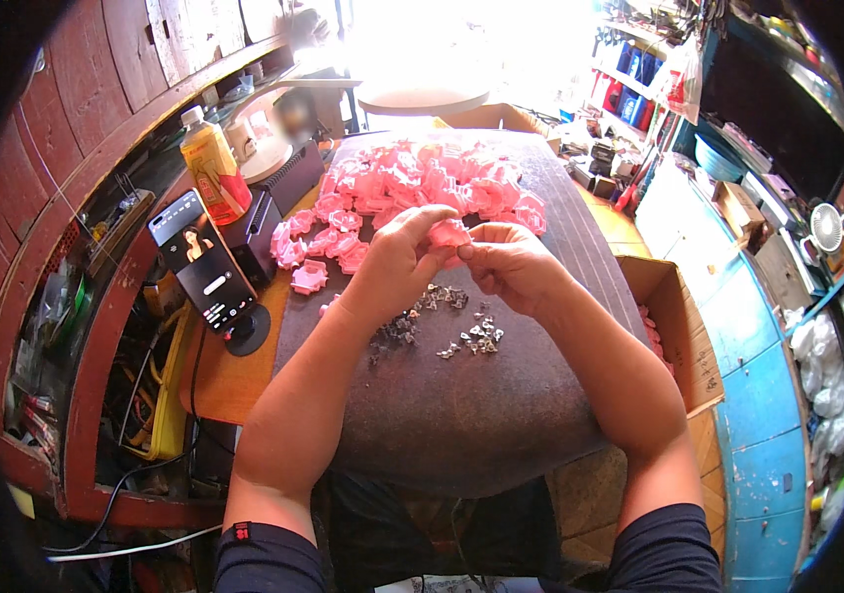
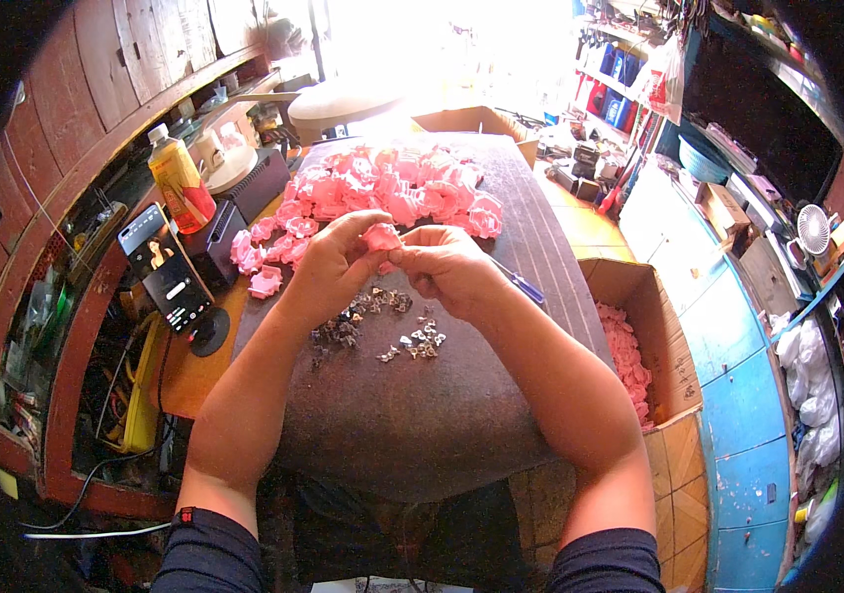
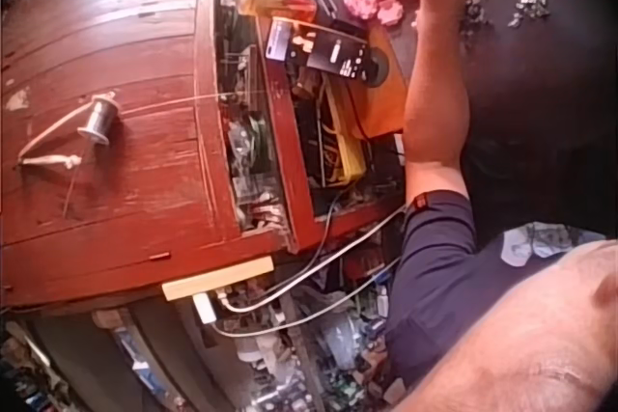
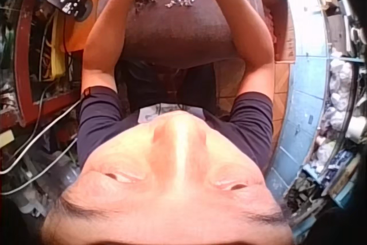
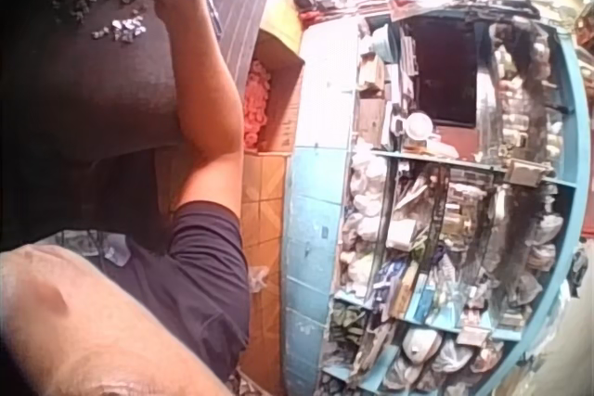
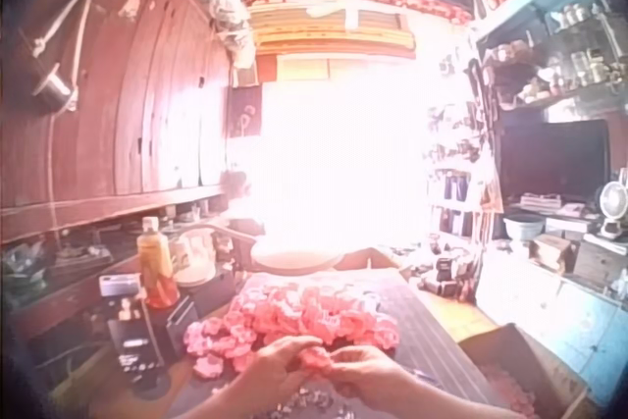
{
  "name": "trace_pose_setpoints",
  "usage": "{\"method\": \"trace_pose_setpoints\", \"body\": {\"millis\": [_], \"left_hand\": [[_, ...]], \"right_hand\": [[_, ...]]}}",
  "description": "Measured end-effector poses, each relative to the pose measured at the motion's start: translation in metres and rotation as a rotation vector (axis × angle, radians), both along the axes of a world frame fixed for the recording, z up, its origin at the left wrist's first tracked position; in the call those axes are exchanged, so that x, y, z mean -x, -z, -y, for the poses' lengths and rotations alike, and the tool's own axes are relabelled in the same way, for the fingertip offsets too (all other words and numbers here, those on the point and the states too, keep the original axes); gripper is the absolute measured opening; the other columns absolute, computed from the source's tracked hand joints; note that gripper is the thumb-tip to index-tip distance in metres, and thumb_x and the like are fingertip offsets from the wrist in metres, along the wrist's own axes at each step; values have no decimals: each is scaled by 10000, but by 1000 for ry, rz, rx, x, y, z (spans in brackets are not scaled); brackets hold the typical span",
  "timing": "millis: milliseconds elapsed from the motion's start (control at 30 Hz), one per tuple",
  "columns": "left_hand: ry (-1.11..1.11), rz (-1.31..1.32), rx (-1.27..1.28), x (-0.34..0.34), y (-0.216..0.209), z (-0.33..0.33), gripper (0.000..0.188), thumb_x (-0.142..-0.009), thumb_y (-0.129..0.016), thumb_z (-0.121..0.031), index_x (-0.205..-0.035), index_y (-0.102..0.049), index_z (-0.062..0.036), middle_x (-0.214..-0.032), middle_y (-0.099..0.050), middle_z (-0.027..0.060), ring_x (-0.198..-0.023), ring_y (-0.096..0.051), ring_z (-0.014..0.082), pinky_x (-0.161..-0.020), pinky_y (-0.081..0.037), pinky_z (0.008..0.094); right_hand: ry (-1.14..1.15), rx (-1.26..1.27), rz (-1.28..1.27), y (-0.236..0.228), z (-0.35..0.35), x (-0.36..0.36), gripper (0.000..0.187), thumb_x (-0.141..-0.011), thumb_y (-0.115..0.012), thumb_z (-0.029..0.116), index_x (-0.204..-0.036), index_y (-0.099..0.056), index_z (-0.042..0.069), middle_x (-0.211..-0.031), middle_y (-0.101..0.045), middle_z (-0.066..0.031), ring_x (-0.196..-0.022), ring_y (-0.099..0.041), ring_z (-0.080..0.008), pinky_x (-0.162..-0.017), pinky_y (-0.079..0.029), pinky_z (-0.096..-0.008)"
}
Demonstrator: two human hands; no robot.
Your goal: The person repeatedly picks up pink plastic pieces and small metallic components from a workbench, joins them by hand, and places the assembled units back on the table. The process continues with multiple identical units being handled one at a time.
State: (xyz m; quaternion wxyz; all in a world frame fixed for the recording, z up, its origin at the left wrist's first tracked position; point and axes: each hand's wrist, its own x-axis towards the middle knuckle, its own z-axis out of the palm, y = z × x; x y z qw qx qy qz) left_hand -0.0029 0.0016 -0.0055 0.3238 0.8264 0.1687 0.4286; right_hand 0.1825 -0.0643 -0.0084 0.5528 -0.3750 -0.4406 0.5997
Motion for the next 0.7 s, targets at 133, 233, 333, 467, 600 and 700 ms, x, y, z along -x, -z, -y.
{"method": "trace_pose_setpoints", "body": {"millis": [133, 233, 333, 467, 600, 700], "left_hand": [[-5, 9, -5, 0, 7, -8, 362, -902, -649, -33, -1253, -566, -12, -1036, -658, 86, -909, -648, 113, -779, -541, 266], [-43, 19, -89, 0, 6, -9, 341, -917, -657, -80, -1240, -576, -8, -1032, -660, 87, -882, -649, 117, -764, -541, 270], [-149, -46, 100, -2, -3, 1, 364, -913, -677, -128, -1241, -579, -4, -1025, -660, 83, -841, -645, 123, -741, -538, 277], [-240, 5, 62, 3, 8, -20, 324, -899, -674, -121, -1187, -614, 16, -1026, -664, 130, -850, -656, 210, -768, -530, 316], [-254, -247, -283, 0, 19, -27, 256, -902, -638, -89, -1129, -649, 30, -1131, -642, 187, -1046, -613, 319, -916, -487, 373], [-276, -447, -356, -5, 31, -33, 333, -914, -595, -143, -1235, -613, -55, -1258, -586, 172, -1186, -540, 356, -992, -434, 478]], "right_hand": [[28, -65, -7, 4, -1, 2, 165, -852, -760, 191, -876, -683, 48, -753, -675, -33, -523, -449, -33, -443, -302, -197], [47, -60, 8, 2, 1, 7, 175, -885, -723, 214, -854, -680, 48, -715, -651, -23, -509, -451, -47, -444, -306, -208], [106, -47, 30, 5, 0, 0, 206, -920, -679, 241, -843, -679, 50, -685, -626, -15, -507, -456, -59, -445, -310, -219], [10, -288, -363, -21, -3, -42, 328, -902, -695, 358, -1050, -622, 74, -843, -645, -10, -754, -594, -137, -625, -474, -270], [-253, -544, -470, -27, -1, -81, 652, -974, -551, 460, -1461, -371, 65, -1017, -683, -83, -923, -652, -196, -784, -517, -317], [-111, -364, -464, -10, -11, -79, 506, -998, -527, 396, -1281, -537, -23, -919, -683, -83, -846, -650, -165, -740, -522, -285]]}}
